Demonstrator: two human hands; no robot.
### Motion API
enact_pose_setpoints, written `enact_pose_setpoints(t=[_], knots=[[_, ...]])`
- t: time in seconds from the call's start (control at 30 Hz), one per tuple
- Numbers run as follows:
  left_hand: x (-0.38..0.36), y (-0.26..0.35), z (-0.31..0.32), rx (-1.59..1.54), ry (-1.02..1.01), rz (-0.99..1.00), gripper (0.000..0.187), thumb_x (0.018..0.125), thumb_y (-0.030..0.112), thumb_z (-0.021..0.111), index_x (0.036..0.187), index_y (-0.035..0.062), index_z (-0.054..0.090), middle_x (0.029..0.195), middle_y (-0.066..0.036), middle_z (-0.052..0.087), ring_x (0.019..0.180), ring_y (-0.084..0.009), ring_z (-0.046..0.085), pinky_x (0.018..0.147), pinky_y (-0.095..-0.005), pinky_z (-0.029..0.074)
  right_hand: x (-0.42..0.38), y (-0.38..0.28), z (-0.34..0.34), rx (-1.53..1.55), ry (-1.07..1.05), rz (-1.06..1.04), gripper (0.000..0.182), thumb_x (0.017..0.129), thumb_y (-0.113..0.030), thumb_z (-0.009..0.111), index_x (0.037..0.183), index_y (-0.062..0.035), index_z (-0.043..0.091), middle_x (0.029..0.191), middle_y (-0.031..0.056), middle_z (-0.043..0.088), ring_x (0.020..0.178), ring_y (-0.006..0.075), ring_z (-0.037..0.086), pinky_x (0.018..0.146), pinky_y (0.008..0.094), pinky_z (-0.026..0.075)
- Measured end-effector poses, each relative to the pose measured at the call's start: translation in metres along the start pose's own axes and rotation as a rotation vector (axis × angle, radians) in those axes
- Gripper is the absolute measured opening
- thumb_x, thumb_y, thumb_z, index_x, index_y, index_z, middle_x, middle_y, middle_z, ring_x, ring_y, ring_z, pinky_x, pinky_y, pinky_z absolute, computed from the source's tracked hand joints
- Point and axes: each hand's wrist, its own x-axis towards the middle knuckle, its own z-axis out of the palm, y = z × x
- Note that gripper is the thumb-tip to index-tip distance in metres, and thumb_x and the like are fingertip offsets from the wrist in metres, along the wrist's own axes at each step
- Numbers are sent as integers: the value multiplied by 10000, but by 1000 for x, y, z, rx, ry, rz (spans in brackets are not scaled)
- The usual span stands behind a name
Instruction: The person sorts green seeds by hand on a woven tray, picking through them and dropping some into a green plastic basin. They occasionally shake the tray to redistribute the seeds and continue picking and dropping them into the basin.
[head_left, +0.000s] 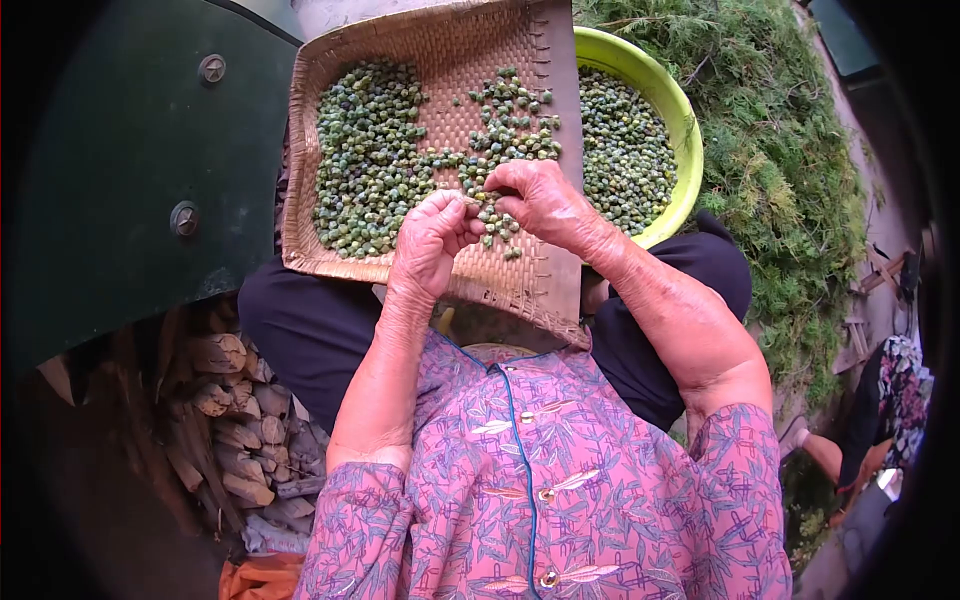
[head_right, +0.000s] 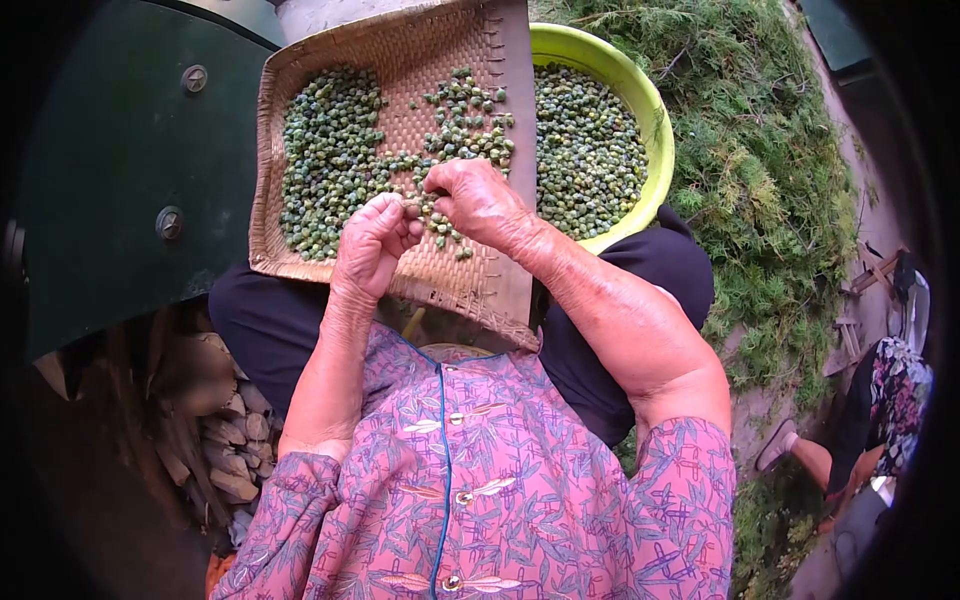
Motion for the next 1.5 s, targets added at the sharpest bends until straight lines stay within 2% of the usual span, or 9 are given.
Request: enact_pose_setpoints(t=[0.13, 0.33, 0.4, 0.5, 0.67, 0.87, 1.03, 1.17, 1.5], knots=[[-13, 11, -3, 60, 32, 40, 130, 902, 174, 580, 921, 46, 579, 840, -45, 625, 709, -141, 611, 666, -271, 500, -4, -6, -2, -104, 65, -7, 235, 724, -93, 643, 951, -33, 654, 863, 165, 631, 853, 321, 619, 778, 392, 489], [-56, 33, -22, 574, -130, -135, 108, 849, 139, 626, 856, 34, 604, 741, -6, 600, 663, -90, 576, 618, -224, 468, -12, 2, 1, -147, 35, 49, 289, 692, -109, 706, 964, -32, 647, 872, 161, 628, 839, 304, 620, 765, 387, 488], [-67, 31, -30, 776, -171, -181, 67, 802, 66, 639, 842, 21, 610, 706, 5, 573, 651, -80, 545, 612, -230, 454, -14, 11, 7, -200, 72, 45, 309, 689, -74, 710, 984, -13, 643, 836, 125, 623, 757, 219, 619, 698, 309, 501], [-75, 21, -43, 1057, -332, -79, 129, 754, -31, 598, 878, 1, 612, 739, -23, 596, 701, -115, 565, 667, -257, 475, -17, 16, 10, -232, 27, 102, 292, 706, -98, 681, 987, -25, 648, 870, 145, 628, 823, 267, 617, 756, 347, 492], [-81, 29, -50, 1240, -332, 151, 179, 780, 16, 563, 949, 7, 619, 822, -82, 626, 797, -154, 591, 721, -294, 476, -16, 26, 9, -324, 12, 141, 201, 747, -108, 608, 924, -34, 666, 873, 164, 645, 860, 318, 625, 796, 386, 493], [-62, 89, -52, 1239, -257, 345, 132, 815, 72, 587, 922, 2, 618, 756, -51, 595, 699, -131, 562, 651, -277, 463, -12, 24, 31, -440, 19, 160, 132, 783, -110, 589, 883, -77, 669, 856, 144, 625, 873, 322, 607, 782, 411, 481], [-38, 121, -68, 1168, -209, 247, 148, 821, 101, 597, 920, -8, 609, 760, -17, 575, 676, -95, 555, 640, -254, 473, -11, 23, 59, -558, 146, 148, 93, 780, -86, 609, 855, -95, 665, 820, 119, 558, 840, 304, 579, 733, 406, 464], [-33, 112, -78, 975, -132, 188, 150, 824, 98, 599, 918, -19, 611, 761, -13, 578, 665, -90, 560, 635, -253, 472, -17, 23, 70, -592, 206, 144, 110, 771, -44, 607, 840, -98, 673, 781, 107, 533, 798, 281, 571, 701, 378, 456], [-29, 105, -73, 1054, -142, 259, 154, 821, 88, 594, 927, -21, 621, 736, -26, 586, 653, -95, 550, 622, -256, 476, -25, 29, 69, -508, 370, 213, 96, 767, -65, 597, 830, -86, 666, 839, 132, 549, 836, 305, 567, 732, 393, 458]])
